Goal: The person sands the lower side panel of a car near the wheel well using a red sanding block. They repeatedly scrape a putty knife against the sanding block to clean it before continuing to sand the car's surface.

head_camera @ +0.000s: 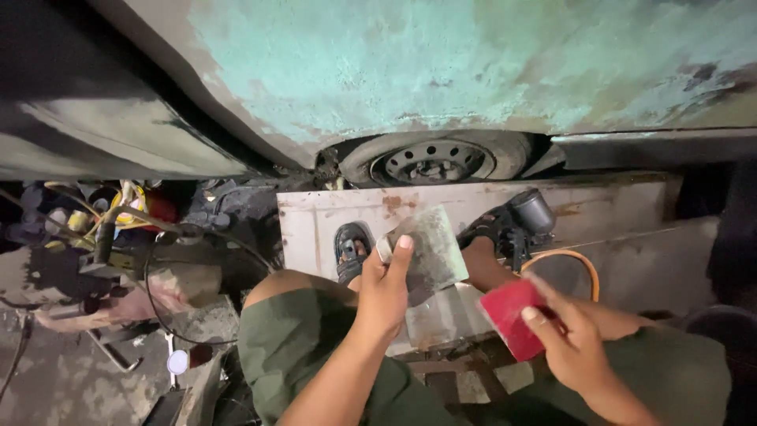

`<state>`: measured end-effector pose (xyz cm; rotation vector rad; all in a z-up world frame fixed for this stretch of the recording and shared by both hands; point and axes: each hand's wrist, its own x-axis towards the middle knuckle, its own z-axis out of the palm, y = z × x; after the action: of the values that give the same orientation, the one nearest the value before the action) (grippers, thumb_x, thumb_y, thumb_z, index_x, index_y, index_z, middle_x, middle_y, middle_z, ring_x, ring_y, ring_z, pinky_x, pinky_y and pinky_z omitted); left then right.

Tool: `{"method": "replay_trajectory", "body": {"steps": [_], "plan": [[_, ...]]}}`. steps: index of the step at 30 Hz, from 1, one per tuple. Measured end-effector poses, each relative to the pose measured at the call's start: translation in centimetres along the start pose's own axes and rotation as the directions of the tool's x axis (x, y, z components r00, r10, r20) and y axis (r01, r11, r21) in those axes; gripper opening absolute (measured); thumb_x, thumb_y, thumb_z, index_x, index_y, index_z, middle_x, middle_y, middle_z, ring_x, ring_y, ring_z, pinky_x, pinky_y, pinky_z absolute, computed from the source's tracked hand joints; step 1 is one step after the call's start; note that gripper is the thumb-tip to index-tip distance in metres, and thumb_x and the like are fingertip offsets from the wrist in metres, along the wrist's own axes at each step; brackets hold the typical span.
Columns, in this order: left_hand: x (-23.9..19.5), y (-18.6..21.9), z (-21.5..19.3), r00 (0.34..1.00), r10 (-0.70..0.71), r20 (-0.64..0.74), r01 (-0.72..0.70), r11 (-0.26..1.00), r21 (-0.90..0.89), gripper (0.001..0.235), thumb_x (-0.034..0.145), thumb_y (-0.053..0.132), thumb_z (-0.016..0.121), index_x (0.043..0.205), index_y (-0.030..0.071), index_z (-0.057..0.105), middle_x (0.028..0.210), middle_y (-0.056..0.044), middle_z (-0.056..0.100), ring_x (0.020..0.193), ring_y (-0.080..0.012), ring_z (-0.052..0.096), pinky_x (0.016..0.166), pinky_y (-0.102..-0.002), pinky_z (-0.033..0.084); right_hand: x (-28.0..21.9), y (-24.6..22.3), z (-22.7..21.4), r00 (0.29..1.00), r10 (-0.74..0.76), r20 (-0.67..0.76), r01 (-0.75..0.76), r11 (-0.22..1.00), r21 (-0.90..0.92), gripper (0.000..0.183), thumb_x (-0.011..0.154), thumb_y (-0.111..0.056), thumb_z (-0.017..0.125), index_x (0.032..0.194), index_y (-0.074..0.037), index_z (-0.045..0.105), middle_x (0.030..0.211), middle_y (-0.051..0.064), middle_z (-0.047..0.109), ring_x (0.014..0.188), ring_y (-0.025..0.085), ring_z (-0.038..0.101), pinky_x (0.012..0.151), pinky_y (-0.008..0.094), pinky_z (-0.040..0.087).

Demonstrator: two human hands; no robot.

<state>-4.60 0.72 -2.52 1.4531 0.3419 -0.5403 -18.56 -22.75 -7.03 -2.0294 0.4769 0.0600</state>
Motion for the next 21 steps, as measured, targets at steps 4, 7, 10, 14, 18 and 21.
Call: {"method": "replay_trajectory", "body": {"steps": [4, 7, 10, 14, 18, 21], "plan": [[0.4, -1.6, 0.7, 0.977, 0.200, 0.076, -0.201, 0.980, 0.011, 0.040, 0.099, 0.046, 0.054, 0.119, 0.012, 0.061, 0.099, 0.000, 0.043, 0.093, -0.0151, 0.041, 0.080, -0.034, 0.037, 0.4, -3.0, 1.0, 0.969, 0.224, -0.103, -0.166, 0.902, 0.399, 0.071, 0.089, -0.020, 0.058, 0.158, -0.010, 0.043, 0.142, 0.012, 0.063, 0.119, 0.023, 0.064, 0.089, 0.039, 0.057], [0.2, -3.2, 1.3, 0.926, 0.360, 0.118, -0.363, 0.932, 0.004, 0.046, 0.101, 0.042, 0.050, 0.129, 0.010, 0.066, 0.117, -0.002, 0.069, 0.115, -0.0193, 0.063, 0.095, -0.036, 0.053, 0.0, -2.8, 2.1, 0.958, 0.250, -0.139, -0.158, 0.869, 0.469, 0.075, 0.088, -0.021, 0.060, 0.160, -0.011, 0.039, 0.138, 0.012, 0.065, 0.120, 0.022, 0.064, 0.095, 0.039, 0.056], [-1.6, -2.0, 2.7, 0.994, 0.111, -0.016, -0.112, 0.994, -0.004, 0.058, 0.094, 0.051, 0.051, 0.137, 0.013, 0.057, 0.132, 0.001, 0.057, 0.127, -0.0158, 0.050, 0.105, -0.036, 0.042, 0.3, -2.0, 3.1, 0.950, 0.266, -0.166, -0.140, 0.833, 0.535, 0.075, 0.088, -0.021, 0.062, 0.159, -0.012, 0.040, 0.133, 0.013, 0.066, 0.115, 0.022, 0.065, 0.090, 0.039, 0.057], [-3.1, -1.6, 4.0, 0.939, -0.283, -0.193, 0.280, 0.959, -0.043, 0.089, 0.086, 0.061, 0.052, 0.160, 0.015, 0.036, 0.168, 0.001, 0.037, 0.157, -0.0169, 0.032, 0.126, -0.035, 0.028, 0.3, -1.6, 3.8, 0.940, 0.211, -0.268, -0.042, 0.851, 0.524, 0.072, 0.088, -0.024, 0.064, 0.155, -0.009, 0.043, 0.131, 0.013, 0.068, 0.115, 0.021, 0.066, 0.090, 0.038, 0.060], [-3.2, -4.1, 4.1, 0.977, -0.128, -0.172, 0.133, 0.991, 0.016, 0.050, 0.097, 0.051, 0.048, 0.108, 0.009, 0.072, 0.095, -0.001, 0.069, 0.096, -0.0149, 0.060, 0.092, -0.033, 0.047, 0.4, -1.8, 4.1, 0.947, 0.167, -0.273, -0.012, 0.870, 0.493, 0.072, 0.090, -0.024, 0.062, 0.157, -0.008, 0.040, 0.133, 0.012, 0.067, 0.117, 0.020, 0.066, 0.094, 0.034, 0.058], [-2.5, -7.2, 4.3, 0.989, 0.121, -0.090, -0.132, 0.983, -0.125, 0.045, 0.108, 0.040, 0.052, 0.071, 0.019, 0.038, 0.060, 0.006, 0.029, 0.057, -0.0096, 0.031, 0.055, -0.035, 0.026, 0.4, -1.9, 4.3, 0.950, 0.123, -0.286, 0.009, 0.908, 0.420, 0.070, 0.093, -0.024, 0.061, 0.158, -0.008, 0.041, 0.136, 0.010, 0.068, 0.119, 0.014, 0.064, 0.098, 0.029, 0.053]]}}
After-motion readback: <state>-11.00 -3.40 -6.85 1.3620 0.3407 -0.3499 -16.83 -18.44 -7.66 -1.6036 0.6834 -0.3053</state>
